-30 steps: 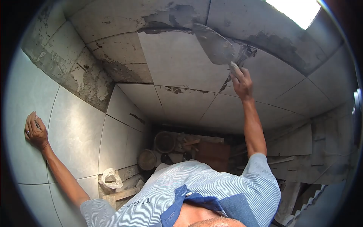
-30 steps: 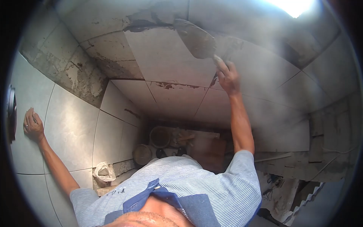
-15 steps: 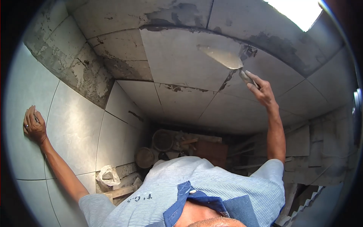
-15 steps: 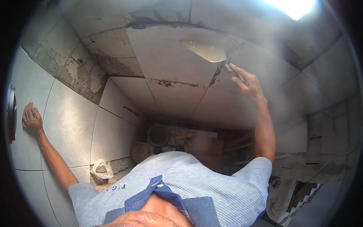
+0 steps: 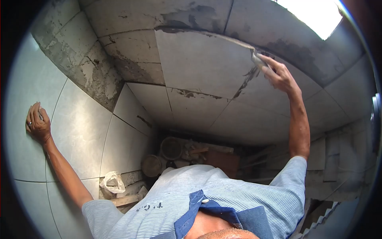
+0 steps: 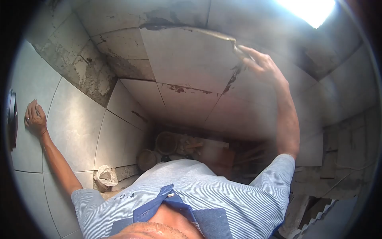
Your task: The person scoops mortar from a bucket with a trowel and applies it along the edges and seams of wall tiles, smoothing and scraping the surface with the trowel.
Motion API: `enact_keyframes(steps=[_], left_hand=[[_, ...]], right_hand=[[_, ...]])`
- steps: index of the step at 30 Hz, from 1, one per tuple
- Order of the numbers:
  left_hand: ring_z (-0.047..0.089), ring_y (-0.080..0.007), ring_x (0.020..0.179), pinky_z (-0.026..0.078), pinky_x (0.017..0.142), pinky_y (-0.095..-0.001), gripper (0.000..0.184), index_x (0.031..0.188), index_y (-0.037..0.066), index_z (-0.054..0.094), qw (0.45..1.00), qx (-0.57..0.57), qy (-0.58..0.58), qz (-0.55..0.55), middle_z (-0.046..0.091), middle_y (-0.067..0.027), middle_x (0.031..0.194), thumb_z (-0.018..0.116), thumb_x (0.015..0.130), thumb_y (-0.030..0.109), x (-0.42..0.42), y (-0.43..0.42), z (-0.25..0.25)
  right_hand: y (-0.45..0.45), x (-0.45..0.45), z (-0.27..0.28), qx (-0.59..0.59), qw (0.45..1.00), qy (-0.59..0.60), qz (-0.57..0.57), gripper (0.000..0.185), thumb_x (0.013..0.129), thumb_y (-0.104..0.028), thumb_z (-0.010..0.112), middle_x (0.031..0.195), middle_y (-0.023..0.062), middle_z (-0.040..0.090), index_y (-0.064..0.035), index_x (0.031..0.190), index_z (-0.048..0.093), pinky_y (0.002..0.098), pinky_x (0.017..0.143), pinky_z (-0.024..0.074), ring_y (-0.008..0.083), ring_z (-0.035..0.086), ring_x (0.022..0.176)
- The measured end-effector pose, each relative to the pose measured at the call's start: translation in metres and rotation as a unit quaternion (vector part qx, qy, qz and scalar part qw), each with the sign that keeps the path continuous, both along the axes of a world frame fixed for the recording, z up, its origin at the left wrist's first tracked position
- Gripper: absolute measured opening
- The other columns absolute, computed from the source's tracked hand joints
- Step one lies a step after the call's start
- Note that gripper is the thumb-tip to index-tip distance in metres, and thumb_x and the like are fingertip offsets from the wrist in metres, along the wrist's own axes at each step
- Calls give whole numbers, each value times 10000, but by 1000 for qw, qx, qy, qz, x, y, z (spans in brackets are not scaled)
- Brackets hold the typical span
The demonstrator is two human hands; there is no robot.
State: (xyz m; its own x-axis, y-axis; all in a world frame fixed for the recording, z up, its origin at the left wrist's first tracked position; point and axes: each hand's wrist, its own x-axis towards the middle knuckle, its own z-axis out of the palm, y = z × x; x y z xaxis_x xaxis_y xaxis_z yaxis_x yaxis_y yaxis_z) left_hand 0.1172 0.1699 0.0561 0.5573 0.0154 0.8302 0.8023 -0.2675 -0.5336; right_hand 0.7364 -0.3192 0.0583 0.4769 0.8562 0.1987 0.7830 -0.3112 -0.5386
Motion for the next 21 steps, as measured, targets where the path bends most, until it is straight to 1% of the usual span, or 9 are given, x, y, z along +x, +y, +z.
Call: enact_keyframes(steps=[1, 3, 6, 9, 11, 13, 14, 17, 21], left_hand=[[674, -129, 964, 516, 833, -270, 111, 956, 173, 718, 1000, 5, 8, -11, 715, 63, 1012, 634, 888, 147, -2, 1, -1], [669, -127, 967, 511, 835, -269, 113, 954, 178, 719, 1000, 10, -3, 6, 714, 66, 1009, 636, 885, 144, 4, -6, -1], [661, -123, 972, 507, 839, -270, 117, 953, 184, 719, 1000, 10, -2, 14, 714, 69, 999, 638, 882, 140, 6, -12, -1], [658, -121, 963, 507, 838, -273, 117, 950, 182, 718, 1000, 18, 2, -5, 714, 71, 976, 638, 880, 132, 10, -14, 3], [664, -127, 957, 508, 839, -273, 111, 945, 178, 717, 1000, 15, -8, 1, 715, 67, 971, 638, 881, 133, 14, -20, 1], [666, -130, 953, 510, 837, -275, 110, 946, 177, 716, 1000, 15, -5, 1, 716, 65, 972, 638, 881, 133, 15, -23, 2], [669, -134, 950, 511, 834, -278, 109, 946, 177, 715, 1000, 17, -7, -4, 716, 63, 972, 639, 880, 133, 15, -22, 2], [652, -116, 1006, 477, 861, -263, 113, 968, 192, 709, 1000, 5, -13, 2, 709, 82, 1010, 646, 882, 154, 10, -15, -1], [672, -142, 962, 518, 835, -293, 117, 967, 172, 710, 1000, 20, -10, -11, 714, 51, 999, 638, 883, 134, 13, -18, 2]], right_hand=[[0, -3, 4, -27, 999, 44, -8, 441, 954, -242, 552, 1030, 146, 698, -129, 1380, 531, 364, 767, 497, 230, 617, 792], [13, -4, -11, 24, 999, 29, 36, 454, 950, -232, 570, 1012, 162, 697, -142, 1392, 518, 349, 768, 493, 251, 638, 807], [39, -11, -35, 86, 993, -83, 8, 450, 966, -202, 554, 1005, 208, 692, -165, 1410, 496, 398, 813, 497, 300, 663, 867], [54, -9, -62, 76, 991, -101, 32, 445, 967, -212, 549, 1001, 202, 696, -169, 1407, 500, 408, 826, 496, 311, 664, 884], [49, -17, -44, 47, 995, -84, 19, 464, 961, -229, 556, 1020, 200, 699, -161, 1415, 488, 413, 826, 496, 332, 668, 912], [44, -29, -21, -21, 999, 23, 19, 485, 924, -178, 587, 1119, 219, 679, -77, 1391, 505, 388, 814, 504, 301, 683, 895], [51, -31, -27, 51, 994, -47, 87, 480, 926, -178, 576, 1090, 223, 682, -79, 1391, 504, 381, 791, 504, 339, 682, 887], [76, -47, -24, 101, 987, -88, 90, 481, 936, -177, 566, 1080, 231, 675, -91, 1403, 489, 368, 778, 508, 332, 681, 875], [124, -63, -27, 58, 980, -173, 82, 459, 948, -188, 548, 995, 241, 671, -124, 1398, 487, 427, 783, 513, 378, 663, 872]])
